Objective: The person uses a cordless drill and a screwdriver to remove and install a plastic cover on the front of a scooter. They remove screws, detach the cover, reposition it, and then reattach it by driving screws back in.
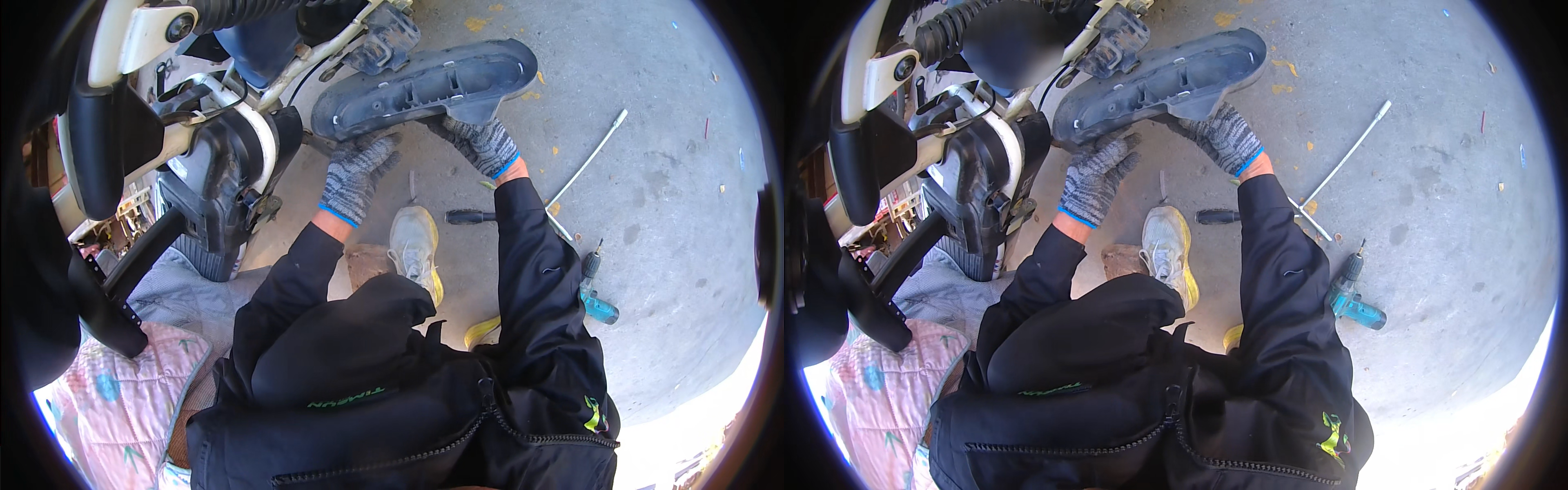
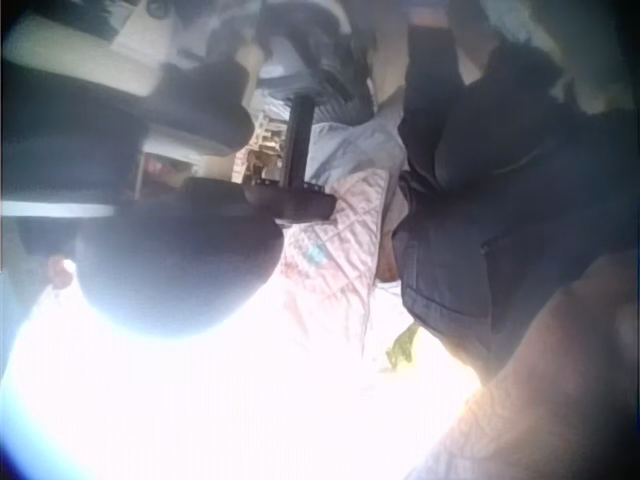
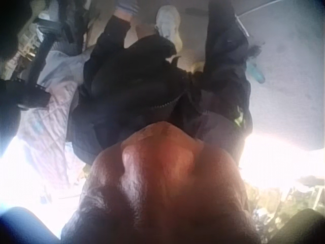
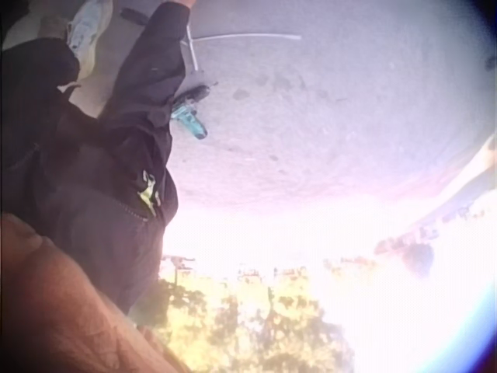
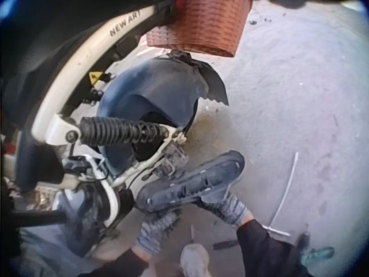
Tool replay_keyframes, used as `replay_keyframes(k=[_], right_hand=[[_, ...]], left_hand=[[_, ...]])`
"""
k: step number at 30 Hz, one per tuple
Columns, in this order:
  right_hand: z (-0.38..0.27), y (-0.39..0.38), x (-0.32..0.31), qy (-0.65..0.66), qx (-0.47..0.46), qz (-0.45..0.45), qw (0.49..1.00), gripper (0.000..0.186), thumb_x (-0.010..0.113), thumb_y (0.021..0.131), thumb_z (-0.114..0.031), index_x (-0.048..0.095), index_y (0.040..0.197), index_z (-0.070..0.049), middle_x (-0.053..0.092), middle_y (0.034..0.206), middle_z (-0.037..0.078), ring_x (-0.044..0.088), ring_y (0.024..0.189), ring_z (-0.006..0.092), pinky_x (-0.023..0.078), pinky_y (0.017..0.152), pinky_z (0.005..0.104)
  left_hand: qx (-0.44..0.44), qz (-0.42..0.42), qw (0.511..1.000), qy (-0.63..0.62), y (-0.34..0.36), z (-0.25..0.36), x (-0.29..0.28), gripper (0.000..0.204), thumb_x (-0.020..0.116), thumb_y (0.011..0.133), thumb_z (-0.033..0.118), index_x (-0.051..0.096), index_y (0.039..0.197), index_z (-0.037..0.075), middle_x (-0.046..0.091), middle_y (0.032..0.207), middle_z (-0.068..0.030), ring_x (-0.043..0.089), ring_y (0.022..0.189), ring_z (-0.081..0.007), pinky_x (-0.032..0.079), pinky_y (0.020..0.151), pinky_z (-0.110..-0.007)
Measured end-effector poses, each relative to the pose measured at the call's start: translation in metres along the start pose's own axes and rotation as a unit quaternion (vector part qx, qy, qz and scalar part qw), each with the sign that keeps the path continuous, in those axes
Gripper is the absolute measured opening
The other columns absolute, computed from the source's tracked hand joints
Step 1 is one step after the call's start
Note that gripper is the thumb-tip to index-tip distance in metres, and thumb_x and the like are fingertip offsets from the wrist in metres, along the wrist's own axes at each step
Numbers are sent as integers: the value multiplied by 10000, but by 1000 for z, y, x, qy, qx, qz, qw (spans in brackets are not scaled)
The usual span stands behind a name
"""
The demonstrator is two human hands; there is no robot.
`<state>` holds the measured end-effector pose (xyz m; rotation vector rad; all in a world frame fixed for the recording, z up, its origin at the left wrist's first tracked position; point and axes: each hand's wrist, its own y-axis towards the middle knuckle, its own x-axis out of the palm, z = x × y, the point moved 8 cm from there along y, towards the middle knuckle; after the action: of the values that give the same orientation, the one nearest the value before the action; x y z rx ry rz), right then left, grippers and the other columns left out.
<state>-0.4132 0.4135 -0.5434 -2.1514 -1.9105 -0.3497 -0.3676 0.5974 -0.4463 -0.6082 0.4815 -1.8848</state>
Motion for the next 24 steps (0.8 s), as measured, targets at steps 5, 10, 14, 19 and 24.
replay_keyframes(k=[5, 10, 14, 19, 24], right_hand=[[0, -6, -3, -12, 17, 0, 1000, 393, 599, 929, -141, 587, 1321, -174, 593, 1320, 99, 572, 1170, 302, 468, 1006, 373], [7, -23, -2, -15, 51, -13, 998, 385, 611, 919, -74, 582, 1301, -114, 607, 1285, 87, 573, 1172, 259, 470, 1011, 368], [-12, -30, -1, -150, -47, -49, 986, 412, 692, 882, -44, 566, 1273, -70, 626, 1218, 74, 606, 1113, 250, 515, 964, 397], [-13, -52, -21, -72, -15, 10, 997, 410, 694, 883, -60, 567, 1273, -69, 628, 1214, 75, 608, 1108, 247, 517, 961, 396], [-15, -65, -31, -38, -13, 54, 998, 408, 695, 884, -75, 568, 1272, -69, 630, 1210, 77, 611, 1103, 244, 519, 959, 394]], left_hand=[[-11, 4, 1000, 29, 3, -9, 8, 432, 659, 897, 51, 528, 1306, 98, 601, 1267, -88, 594, 1174, -264, 526, 928, -408], [-29, -19, 991, 127, 14, -34, 11, 445, 664, 907, 74, 521, 1327, 110, 582, 1288, -76, 594, 1163, -232, 549, 896, -367], [140, -42, 948, 281, 24, -44, -9, 425, 583, 961, 211, 505, 1366, 112, 543, 1346, -103, 548, 1205, -268, 471, 997, -423], [380, -30, 535, 754, -20, -37, 25, 391, 507, 970, 285, 556, 1307, 95, 575, 1288, -147, 543, 1182, -335, 415, 1032, -451], [382, -33, 508, 771, -36, -34, 36, 299, 529, 916, 213, 622, 1175, 96, 628, 1140, -136, 598, 1049, -344, 466, 943, -464]])
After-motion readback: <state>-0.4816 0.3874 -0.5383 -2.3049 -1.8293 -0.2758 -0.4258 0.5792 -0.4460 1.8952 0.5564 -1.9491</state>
